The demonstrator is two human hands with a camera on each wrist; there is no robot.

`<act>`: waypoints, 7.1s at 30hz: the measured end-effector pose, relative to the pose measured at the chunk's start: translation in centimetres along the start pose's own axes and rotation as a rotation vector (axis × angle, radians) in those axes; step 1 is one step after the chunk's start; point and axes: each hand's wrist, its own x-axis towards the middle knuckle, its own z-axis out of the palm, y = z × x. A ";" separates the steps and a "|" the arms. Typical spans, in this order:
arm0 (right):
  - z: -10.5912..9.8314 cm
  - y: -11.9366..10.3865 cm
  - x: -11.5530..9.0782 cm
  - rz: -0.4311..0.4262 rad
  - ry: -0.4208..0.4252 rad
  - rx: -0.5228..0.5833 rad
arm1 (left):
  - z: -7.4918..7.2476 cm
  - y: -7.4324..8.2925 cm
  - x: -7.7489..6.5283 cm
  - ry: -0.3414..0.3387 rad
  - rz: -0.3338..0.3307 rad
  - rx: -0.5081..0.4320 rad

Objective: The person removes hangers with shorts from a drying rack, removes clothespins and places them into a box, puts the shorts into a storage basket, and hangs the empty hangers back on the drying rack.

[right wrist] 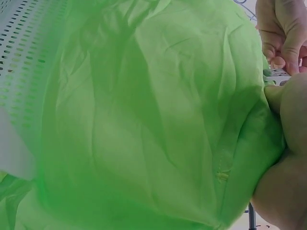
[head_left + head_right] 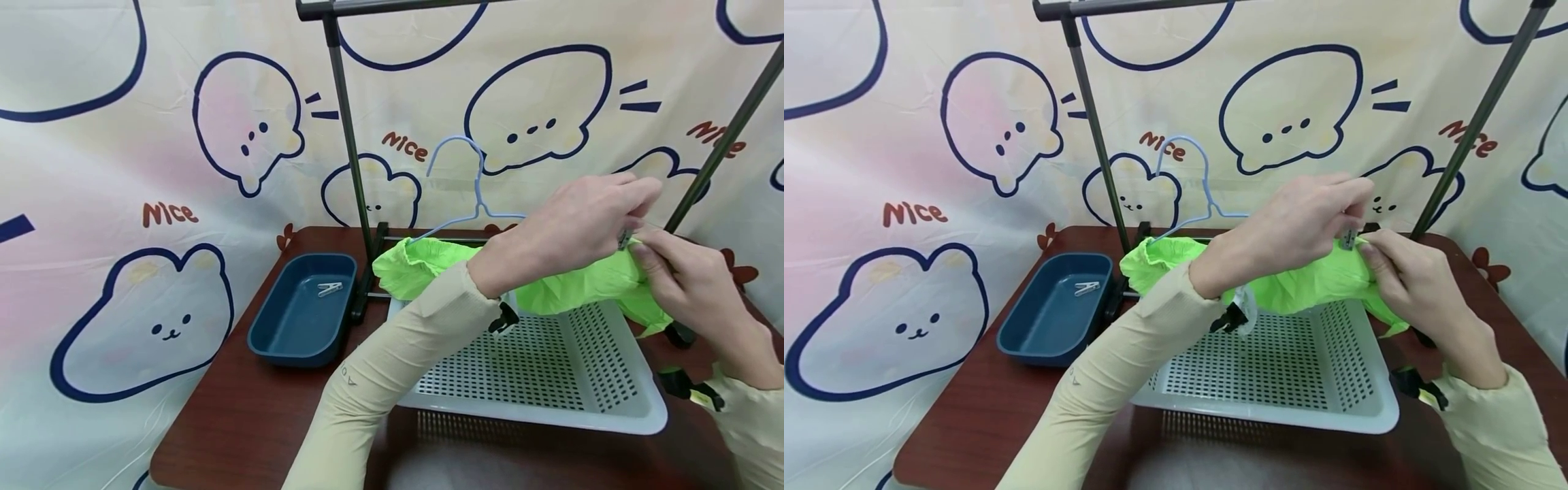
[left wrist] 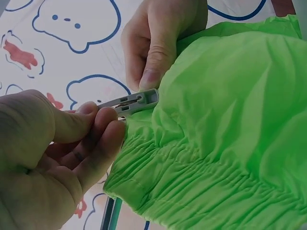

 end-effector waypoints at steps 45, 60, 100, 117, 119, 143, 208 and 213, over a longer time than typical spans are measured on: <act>-0.3 -0.2 -0.2 0.038 -0.004 -0.027 | -0.7 -0.2 -1.8 0.159 0.168 -0.085; -0.6 -0.6 0.0 0.040 -0.021 -0.029 | -1.6 -0.8 -3.6 0.295 0.147 -0.110; -0.6 -0.8 0.4 0.059 -0.020 -0.032 | -1.6 -3.8 -10.4 0.564 0.131 -0.298; -0.6 -0.8 0.3 0.072 -0.017 -0.035 | -0.9 -5.4 -12.8 0.628 0.072 -0.369; -0.6 -0.8 0.4 0.072 -0.018 -0.035 | -0.9 -5.5 -13.1 0.637 0.059 -0.366; -0.7 -0.9 0.3 0.072 -0.002 -0.031 | -0.3 -7.7 -16.9 0.715 -0.014 -0.371; -0.8 -0.6 0.3 0.070 -0.010 -0.037 | -1.5 -15.0 -24.7 0.804 -0.400 -0.396; -0.8 -0.7 0.3 0.075 -0.015 -0.037 | -1.3 -15.8 -25.2 0.753 -0.501 -0.360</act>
